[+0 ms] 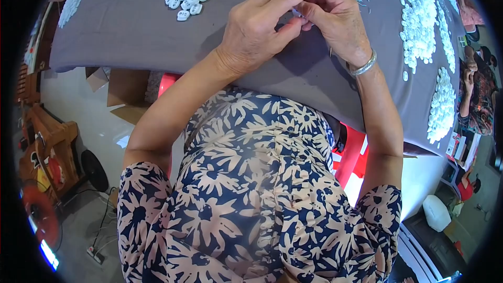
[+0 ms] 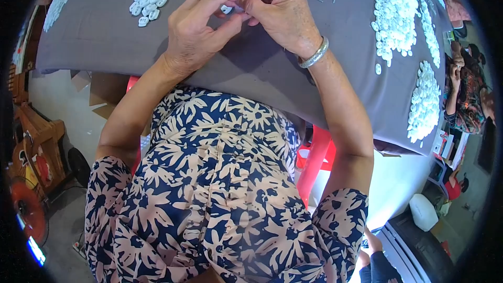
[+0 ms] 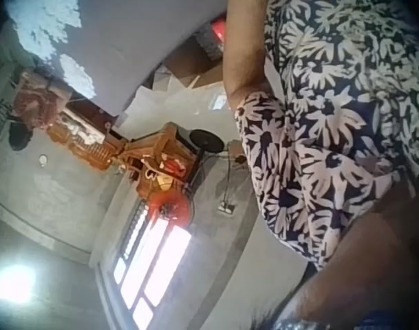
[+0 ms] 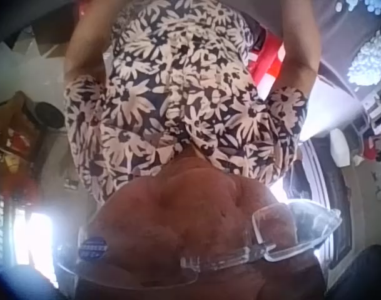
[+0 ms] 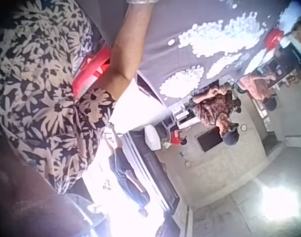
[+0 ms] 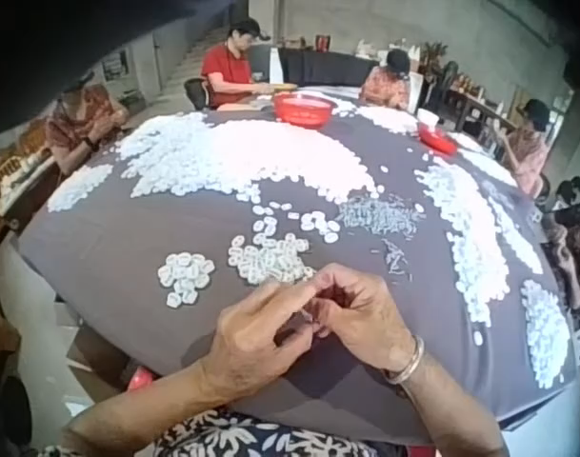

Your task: The person assembles plastic cord stoppers by joining plastic pieces together by hand and setting the assembled pieces into a pile on the table.

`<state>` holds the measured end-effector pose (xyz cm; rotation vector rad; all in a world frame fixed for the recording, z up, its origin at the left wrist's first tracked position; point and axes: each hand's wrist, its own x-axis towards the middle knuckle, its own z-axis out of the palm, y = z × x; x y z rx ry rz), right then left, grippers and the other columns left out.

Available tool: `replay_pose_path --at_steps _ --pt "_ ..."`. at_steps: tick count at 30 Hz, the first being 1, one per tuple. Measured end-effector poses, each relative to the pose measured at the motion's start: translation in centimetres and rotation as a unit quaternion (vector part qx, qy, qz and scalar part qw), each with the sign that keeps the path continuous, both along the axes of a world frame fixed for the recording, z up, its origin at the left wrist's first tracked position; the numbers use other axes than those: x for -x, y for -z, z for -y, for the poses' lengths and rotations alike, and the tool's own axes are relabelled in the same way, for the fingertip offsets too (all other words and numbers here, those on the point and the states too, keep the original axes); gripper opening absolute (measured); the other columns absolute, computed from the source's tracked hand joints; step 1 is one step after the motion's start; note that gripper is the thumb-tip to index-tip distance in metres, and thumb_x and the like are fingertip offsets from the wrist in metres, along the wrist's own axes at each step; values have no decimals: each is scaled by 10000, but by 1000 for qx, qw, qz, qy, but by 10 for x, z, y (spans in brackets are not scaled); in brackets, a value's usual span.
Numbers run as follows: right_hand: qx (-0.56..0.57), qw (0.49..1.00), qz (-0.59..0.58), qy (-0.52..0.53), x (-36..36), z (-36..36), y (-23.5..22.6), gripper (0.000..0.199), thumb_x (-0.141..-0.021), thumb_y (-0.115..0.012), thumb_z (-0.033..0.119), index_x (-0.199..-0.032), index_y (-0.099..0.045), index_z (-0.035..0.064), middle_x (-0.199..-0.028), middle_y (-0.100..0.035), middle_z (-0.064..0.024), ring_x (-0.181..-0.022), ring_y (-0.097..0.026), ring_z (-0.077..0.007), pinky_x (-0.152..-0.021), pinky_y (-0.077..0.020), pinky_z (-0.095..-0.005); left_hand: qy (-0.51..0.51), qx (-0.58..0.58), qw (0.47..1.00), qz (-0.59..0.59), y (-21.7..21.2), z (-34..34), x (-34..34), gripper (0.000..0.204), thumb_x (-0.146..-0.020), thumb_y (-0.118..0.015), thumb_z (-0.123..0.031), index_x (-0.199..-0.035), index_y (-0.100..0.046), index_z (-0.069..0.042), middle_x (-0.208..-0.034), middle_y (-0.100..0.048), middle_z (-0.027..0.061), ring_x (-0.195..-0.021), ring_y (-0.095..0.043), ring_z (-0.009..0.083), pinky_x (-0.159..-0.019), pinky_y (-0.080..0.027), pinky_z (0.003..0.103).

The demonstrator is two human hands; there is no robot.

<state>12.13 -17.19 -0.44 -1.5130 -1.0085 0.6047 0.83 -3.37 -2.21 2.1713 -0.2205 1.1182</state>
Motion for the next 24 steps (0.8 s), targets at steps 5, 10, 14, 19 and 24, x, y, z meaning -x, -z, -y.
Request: replay_pose_path --at_steps 5,10,14,19,24 --pt "-40 990 -133 -15 -2 0 4 158 -947 -563 92 -1064 -618 2 -903 -640 -22 -762 -579 -49 -676 -497 -217 10 104 995 0 -1 -2 1 246 -783 -677 8 -1021 -668 -53 -786 -648 52 -659 -637 153 -599 -531 273" --pt "-26 994 -102 0 1 1 0 164 -943 -570 98 -1063 -626 1 -881 -644 -27 -748 -580 -54 -681 -497 -207 102 463 877 -85 -8 2 0 148 -861 -644 20 -998 -591 8 -839 -645 24 -730 -585 64 -640 -465 190" --pt "15 999 -36 16 6 0 -3 141 -931 -599 123 -1013 -651 21 -824 -642 -5 -702 -566 -37 -622 -476 -180 92 481 864 -119 -2 0 1 118 -860 -637 33 -969 -602 11 -847 -649 29 -744 -594 72 -653 -472 195" --pt "29 998 -35 45 3 2 -1 123 -926 -611 136 -985 -662 41 -794 -636 17 -661 -531 -14 -561 -436 -165 89 445 877 -157 -7 0 4 135 -861 -630 43 -992 -608 18 -870 -648 39 -779 -606 80 -703 -493 201" --pt "13 998 -54 32 0 4 -1 113 -924 -605 126 -967 -662 39 -769 -629 26 -626 -497 -5 -539 -397 -157 129 446 878 -112 -3 4 2 200 -856 -624 62 -1049 -590 27 -919 -642 51 -808 -605 81 -731 -502 212"
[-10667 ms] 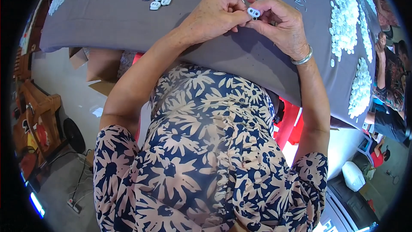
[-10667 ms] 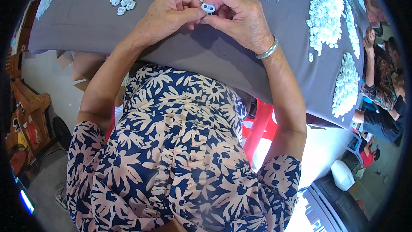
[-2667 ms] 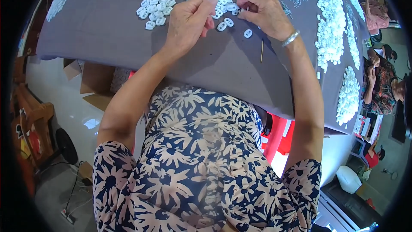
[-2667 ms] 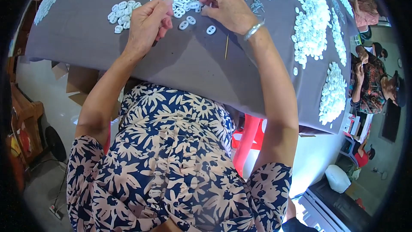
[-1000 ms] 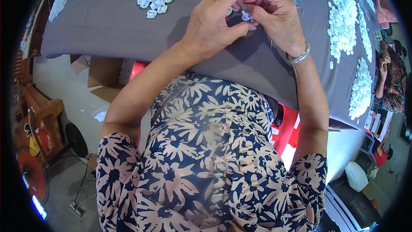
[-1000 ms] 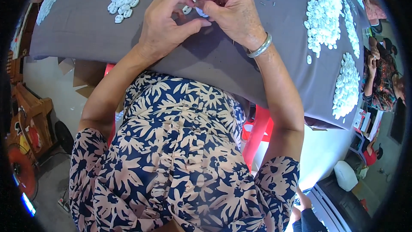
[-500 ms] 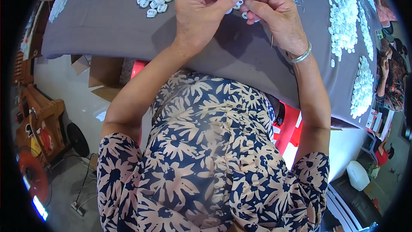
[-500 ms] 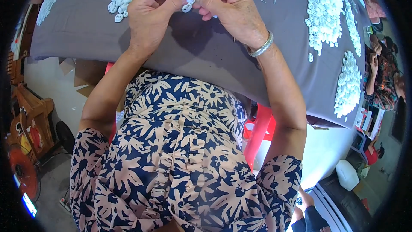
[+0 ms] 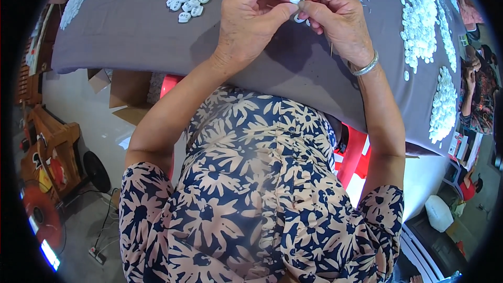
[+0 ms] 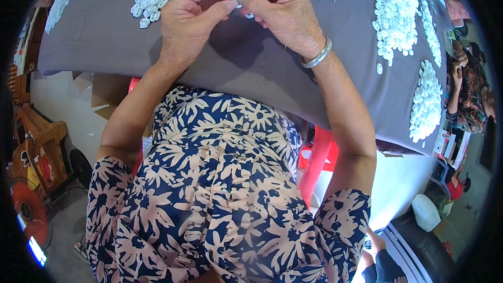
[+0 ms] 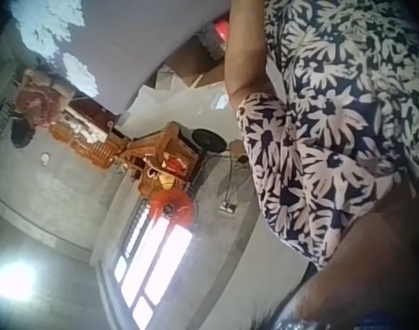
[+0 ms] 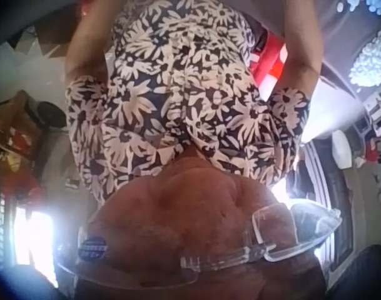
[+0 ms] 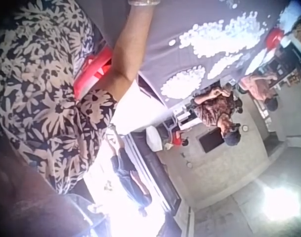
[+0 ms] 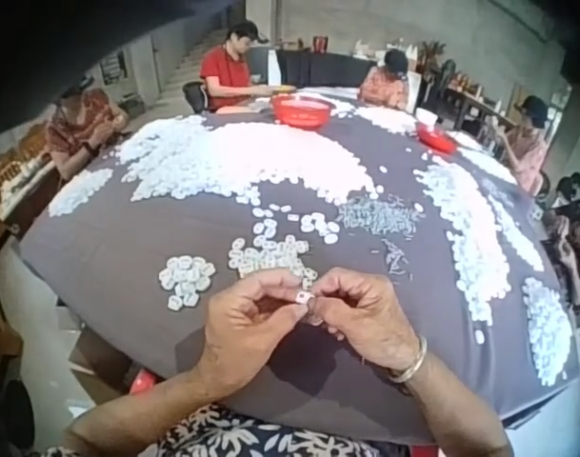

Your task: The person assembles plastic cord stoppers by joining plastic pieces together by hand and setting the assembled pieces into a pile on the table.

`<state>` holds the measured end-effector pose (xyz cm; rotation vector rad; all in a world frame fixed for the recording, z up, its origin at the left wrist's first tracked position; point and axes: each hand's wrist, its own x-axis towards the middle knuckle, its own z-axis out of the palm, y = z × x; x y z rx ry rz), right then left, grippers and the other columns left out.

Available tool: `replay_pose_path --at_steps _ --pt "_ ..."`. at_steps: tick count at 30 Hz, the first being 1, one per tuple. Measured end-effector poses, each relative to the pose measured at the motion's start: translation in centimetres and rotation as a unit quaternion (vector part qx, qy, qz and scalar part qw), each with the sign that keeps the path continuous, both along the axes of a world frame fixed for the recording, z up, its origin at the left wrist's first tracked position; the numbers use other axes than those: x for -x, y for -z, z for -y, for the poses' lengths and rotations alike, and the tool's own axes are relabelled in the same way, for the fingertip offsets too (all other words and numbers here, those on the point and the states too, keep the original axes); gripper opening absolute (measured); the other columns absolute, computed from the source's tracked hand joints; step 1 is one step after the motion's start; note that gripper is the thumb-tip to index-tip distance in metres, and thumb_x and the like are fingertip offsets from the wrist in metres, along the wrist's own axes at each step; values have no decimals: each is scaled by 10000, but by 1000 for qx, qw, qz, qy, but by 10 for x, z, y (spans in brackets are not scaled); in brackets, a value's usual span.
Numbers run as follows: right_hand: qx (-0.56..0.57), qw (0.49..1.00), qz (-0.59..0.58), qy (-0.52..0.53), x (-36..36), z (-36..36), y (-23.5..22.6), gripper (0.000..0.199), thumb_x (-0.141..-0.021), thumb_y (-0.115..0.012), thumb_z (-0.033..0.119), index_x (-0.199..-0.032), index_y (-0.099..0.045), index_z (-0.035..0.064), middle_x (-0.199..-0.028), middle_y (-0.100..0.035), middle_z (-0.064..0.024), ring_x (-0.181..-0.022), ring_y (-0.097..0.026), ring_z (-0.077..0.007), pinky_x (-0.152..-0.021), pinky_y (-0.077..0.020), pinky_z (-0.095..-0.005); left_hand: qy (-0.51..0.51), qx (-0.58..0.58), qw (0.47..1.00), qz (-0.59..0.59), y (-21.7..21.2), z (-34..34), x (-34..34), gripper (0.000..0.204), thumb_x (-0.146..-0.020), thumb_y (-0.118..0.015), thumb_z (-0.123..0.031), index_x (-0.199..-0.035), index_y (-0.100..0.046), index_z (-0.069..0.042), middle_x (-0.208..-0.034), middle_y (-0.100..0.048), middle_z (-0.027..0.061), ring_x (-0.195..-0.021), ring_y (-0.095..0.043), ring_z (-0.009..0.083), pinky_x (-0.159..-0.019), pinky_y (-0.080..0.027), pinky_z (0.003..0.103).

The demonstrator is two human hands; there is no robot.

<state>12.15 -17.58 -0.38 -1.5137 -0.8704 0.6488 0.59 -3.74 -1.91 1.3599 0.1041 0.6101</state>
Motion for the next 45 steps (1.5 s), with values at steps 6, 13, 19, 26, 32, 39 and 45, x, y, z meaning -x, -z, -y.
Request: replay_pose_path --at_steps 6,13,19,26,32,39,45 --pt "-23 992 126 1 5 -1 0 97 -911 -597 95 -951 -664 37 -755 -624 37 -613 -488 1 -538 -390 -155 40 -25 999 -11 1 -10 -1 233 -857 -609 74 -1082 -577 23 -919 -645 48 -834 -609 81 -753 -503 213" --pt "-33 997 65 -3 10 -3 -7 79 -876 -609 52 -924 -655 10 -757 -620 33 -716 -562 -20 -636 -458 -178 169 -177 918 313 21 -40 -27 257 -867 -625 49 -1115 -566 18 -928 -657 47 -843 -616 84 -761 -501 215" --pt "-22 994 110 -16 5 1 3 87 -909 -593 67 -948 -652 16 -784 -622 33 -682 -514 -3 -576 -407 -161 49 -98 993 -31 -4 -20 0 250 -858 -668 3 -1104 -624 -9 -917 -687 69 -800 -653 108 -714 -544 217" --pt "-26 983 180 10 7 1 4 67 -877 -613 41 -925 -647 7 -756 -602 39 -698 -509 -8 -617 -428 -177 77 -103 989 -69 -8 -24 0 269 -859 -661 -3 -1119 -590 -15 -890 -681 72 -780 -646 111 -714 -540 221" --pt "30 981 188 -33 -2 6 -7 74 -894 -623 24 -962 -642 1 -830 -614 45 -760 -532 -12 -666 -439 -173 83 -36 995 -36 -4 -25 1 269 -834 -665 17 -1081 -564 -14 -848 -669 62 -738 -614 87 -676 -501 200" --pt "142 952 258 78 -76 70 -35 95 -871 -667 82 -952 -658 33 -817 -622 45 -723 -538 -34 -657 -443 -184 71 -52 995 -54 -7 -21 1 262 -844 -652 13 -1090 -570 -22 -843 -657 48 -725 -593 79 -652 -472 195" --pt "171 916 352 87 -96 73 -1 132 -844 -693 115 -929 -652 22 -772 -623 23 -686 -527 -61 -627 -451 -227 83 -39 994 -55 -3 -14 -1 247 -844 -653 6 -1075 -573 -25 -834 -658 43 -710 -586 74 -645 -476 197"
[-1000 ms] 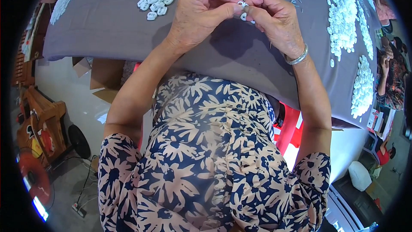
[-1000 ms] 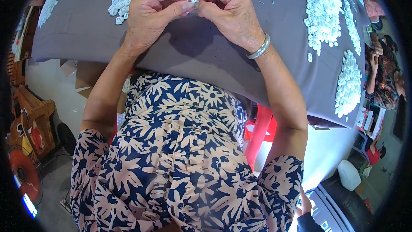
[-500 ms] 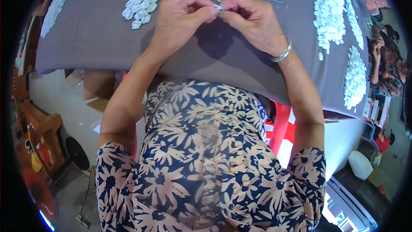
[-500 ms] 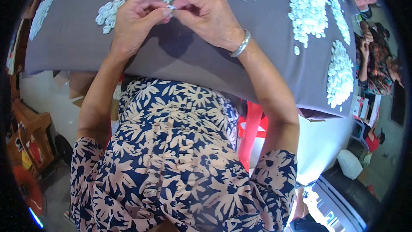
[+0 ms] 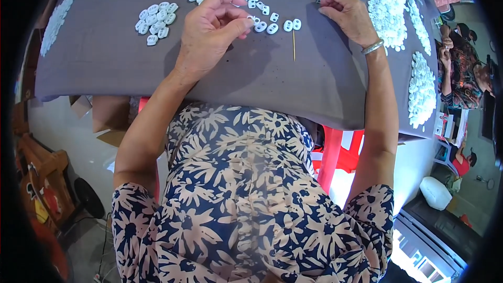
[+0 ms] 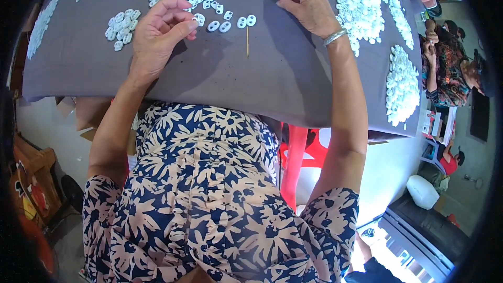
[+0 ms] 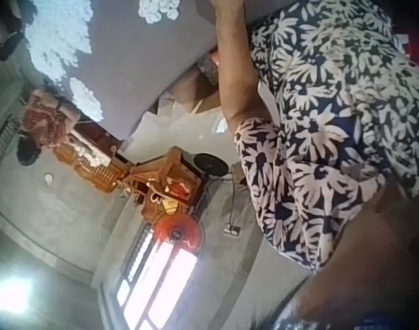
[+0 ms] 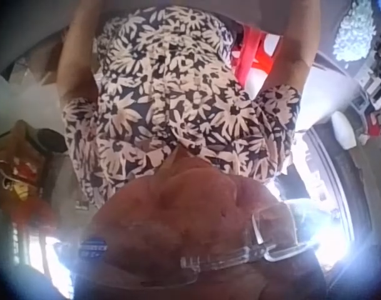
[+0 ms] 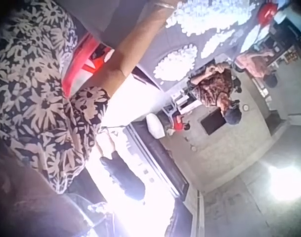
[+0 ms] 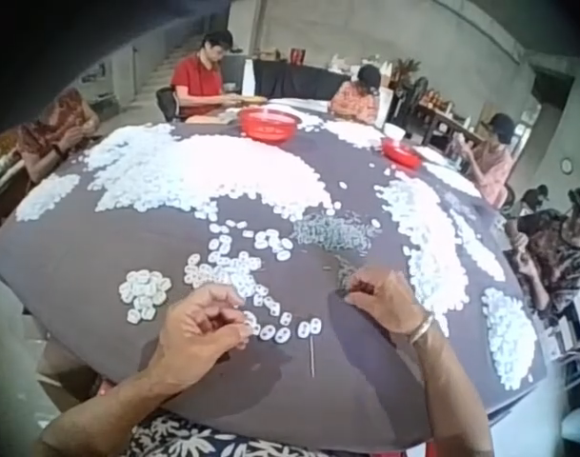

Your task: The person assembles plastic cord stoppers by joining plastic pieces together by hand and setting the assembled pieces into a pile on the table.

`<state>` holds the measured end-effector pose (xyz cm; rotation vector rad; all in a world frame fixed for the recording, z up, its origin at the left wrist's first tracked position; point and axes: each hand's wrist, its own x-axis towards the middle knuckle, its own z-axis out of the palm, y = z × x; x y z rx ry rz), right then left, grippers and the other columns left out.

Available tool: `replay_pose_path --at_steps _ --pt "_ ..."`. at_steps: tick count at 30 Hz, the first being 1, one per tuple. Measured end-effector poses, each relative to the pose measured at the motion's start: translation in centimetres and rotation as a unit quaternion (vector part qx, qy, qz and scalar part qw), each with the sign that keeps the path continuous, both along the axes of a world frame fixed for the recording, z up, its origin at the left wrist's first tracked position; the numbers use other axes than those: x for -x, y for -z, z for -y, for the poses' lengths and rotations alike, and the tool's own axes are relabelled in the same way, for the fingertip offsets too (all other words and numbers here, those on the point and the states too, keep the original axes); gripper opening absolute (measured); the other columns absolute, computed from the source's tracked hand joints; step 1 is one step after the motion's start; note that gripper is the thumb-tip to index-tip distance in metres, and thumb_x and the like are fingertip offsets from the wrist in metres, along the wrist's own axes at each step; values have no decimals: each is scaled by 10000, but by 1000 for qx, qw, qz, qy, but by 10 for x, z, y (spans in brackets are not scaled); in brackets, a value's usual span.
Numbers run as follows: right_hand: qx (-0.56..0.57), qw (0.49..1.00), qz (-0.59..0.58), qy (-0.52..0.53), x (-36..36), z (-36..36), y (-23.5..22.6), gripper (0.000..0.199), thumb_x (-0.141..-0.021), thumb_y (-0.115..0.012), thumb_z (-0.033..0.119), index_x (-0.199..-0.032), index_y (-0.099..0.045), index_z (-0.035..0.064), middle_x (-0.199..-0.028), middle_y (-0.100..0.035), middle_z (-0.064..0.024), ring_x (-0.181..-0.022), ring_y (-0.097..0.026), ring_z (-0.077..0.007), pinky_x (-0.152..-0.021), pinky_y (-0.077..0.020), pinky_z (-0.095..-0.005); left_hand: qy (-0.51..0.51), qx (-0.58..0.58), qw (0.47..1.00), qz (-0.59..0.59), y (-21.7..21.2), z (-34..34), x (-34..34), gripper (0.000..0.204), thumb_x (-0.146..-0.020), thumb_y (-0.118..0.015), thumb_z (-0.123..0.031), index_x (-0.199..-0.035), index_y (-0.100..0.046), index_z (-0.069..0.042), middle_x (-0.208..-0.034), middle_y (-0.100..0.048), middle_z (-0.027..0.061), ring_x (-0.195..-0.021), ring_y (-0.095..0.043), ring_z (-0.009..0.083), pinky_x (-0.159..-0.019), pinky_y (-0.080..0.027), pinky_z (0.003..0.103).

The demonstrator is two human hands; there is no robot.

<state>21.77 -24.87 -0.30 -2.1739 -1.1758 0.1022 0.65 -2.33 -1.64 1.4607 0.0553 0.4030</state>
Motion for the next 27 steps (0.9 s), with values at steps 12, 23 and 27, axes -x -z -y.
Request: replay_pose_path --at_steps 12,23,27 --pt "17 998 35 -40 41 -29 -17 96 -887 -594 88 -866 -553 4 -680 -502 -7 -630 -438 -73 -560 -389 -238 2 -9 1000 4 3 2 0 261 -849 -661 -19 -1094 -576 -40 -859 -644 37 -729 -599 82 -668 -498 204" --pt "-78 952 -261 -137 72 -79 -15 168 -950 -588 184 -1048 -635 57 -834 -598 46 -703 -503 -25 -591 -422 -189 -61 -2 998 16 6 1 -3 225 -817 -668 -7 -1026 -587 -32 -809 -651 36 -683 -586 67 -613 -494 209" --pt "-160 918 -345 -111 84 -85 0 164 -934 -616 187 -1021 -651 53 -828 -602 37 -697 -522 -30 -590 -431 -192 -74 -11 997 7 10 1 -3 236 -810 -670 -1 -1030 -592 -36 -817 -648 33 -714 -578 58 -631 -481 205"
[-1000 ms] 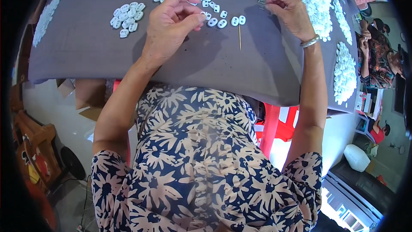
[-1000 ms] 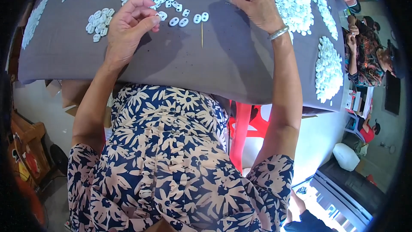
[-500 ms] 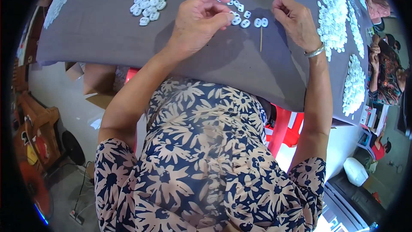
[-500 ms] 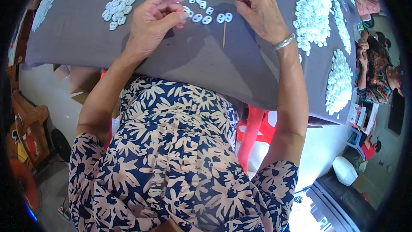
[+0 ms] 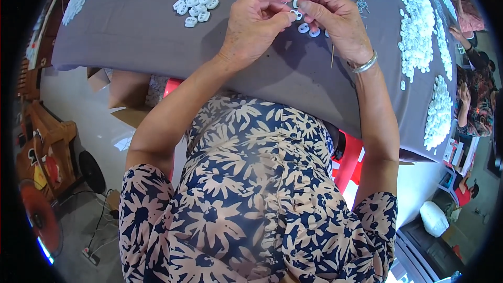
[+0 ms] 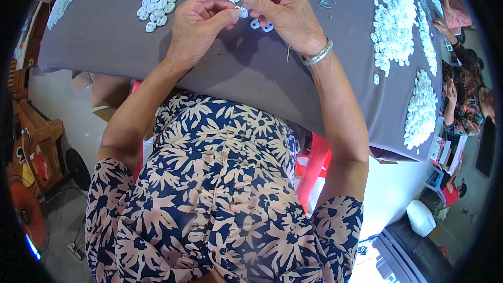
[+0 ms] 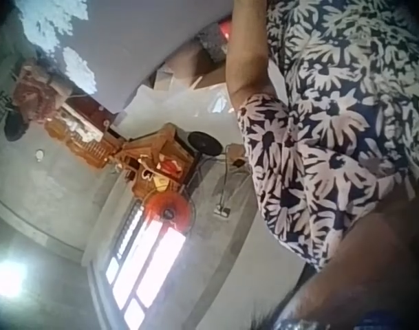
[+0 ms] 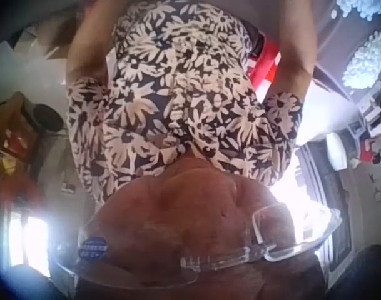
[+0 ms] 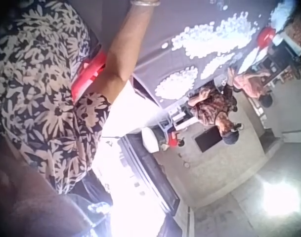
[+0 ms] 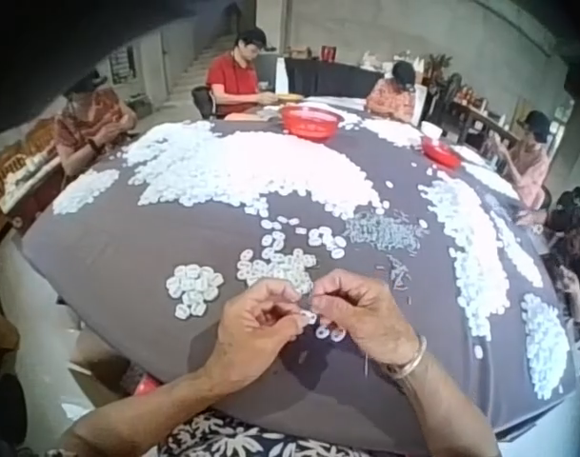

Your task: The person assembles plastic cord stoppers by joining plastic pieces together by hand and setting the assembled pieces into a pile on the table.

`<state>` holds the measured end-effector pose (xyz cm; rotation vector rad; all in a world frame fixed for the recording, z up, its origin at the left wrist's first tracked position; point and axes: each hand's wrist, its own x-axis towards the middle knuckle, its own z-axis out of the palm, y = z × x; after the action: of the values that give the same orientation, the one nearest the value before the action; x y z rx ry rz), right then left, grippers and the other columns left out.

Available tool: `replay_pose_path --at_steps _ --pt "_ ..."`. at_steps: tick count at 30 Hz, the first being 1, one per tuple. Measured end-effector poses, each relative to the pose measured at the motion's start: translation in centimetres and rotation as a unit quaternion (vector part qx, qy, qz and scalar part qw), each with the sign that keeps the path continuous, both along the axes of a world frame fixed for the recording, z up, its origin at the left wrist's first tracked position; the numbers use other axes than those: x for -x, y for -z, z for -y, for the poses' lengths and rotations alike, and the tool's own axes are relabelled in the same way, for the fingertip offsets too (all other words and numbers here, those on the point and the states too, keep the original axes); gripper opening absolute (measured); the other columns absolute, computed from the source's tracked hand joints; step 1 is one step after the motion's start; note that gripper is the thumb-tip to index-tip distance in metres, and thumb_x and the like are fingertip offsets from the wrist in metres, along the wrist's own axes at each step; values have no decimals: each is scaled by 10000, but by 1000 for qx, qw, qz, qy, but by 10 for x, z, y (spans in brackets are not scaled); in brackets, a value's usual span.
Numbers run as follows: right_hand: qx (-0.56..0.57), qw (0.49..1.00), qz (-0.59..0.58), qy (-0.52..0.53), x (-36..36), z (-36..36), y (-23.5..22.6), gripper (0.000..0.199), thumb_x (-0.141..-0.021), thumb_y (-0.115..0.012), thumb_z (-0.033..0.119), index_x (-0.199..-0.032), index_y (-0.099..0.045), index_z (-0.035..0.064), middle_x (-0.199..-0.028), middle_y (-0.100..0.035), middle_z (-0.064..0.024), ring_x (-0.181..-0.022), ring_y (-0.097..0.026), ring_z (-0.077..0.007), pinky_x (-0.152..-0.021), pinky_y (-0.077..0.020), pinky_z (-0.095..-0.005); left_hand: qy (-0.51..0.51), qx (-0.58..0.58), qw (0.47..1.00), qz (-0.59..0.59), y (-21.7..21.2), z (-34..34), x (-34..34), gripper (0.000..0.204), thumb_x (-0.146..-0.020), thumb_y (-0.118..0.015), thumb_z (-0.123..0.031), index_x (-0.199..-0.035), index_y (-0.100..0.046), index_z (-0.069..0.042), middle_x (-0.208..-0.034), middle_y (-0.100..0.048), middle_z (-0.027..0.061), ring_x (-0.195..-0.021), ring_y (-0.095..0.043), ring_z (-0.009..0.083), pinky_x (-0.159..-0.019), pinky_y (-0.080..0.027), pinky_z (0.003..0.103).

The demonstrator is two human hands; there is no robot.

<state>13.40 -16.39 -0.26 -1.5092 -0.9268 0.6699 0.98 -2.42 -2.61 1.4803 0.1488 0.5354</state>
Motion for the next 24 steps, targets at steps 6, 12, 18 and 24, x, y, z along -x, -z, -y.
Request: replay_pose_path --at_steps 6,12,18,24 --pt "-40 995 -92 -2 4 0 2 145 -914 -646 171 -997 -661 53 -789 -585 39 -684 -513 -30 -588 -423 -191 -5 -4 1000 13 1 2 0 243 -806 -672 13 -1031 -594 -36 -823 -644 23 -745 -573 50 -657 -474 203" --pt "-40 991 -128 -4 7 -2 3 142 -909 -655 170 -996 -667 58 -773 -576 47 -673 -502 -30 -581 -416 -192 -7 -9 1000 17 3 0 0 240 -809 -678 12 -1028 -592 -35 -820 -644 16 -740 -574 49 -664 -478 205" --pt "-38 993 -116 12 9 0 1 143 -902 -667 178 -988 -675 64 -765 -574 52 -667 -497 -29 -576 -412 -191 -5 -5 1000 25 2 2 -1 246 -809 -683 5 -1034 -591 -38 -815 -648 20 -739 -579 51 -666 -481 206" --pt "-46 992 -120 22 10 -1 3 140 -903 -667 181 -982 -677 66 -765 -578 54 -666 -498 -26 -577 -411 -187 -5 -12 1000 26 1 2 0 245 -808 -682 9 -1031 -591 -36 -824 -651 24 -746 -582 53 -666 -482 206"
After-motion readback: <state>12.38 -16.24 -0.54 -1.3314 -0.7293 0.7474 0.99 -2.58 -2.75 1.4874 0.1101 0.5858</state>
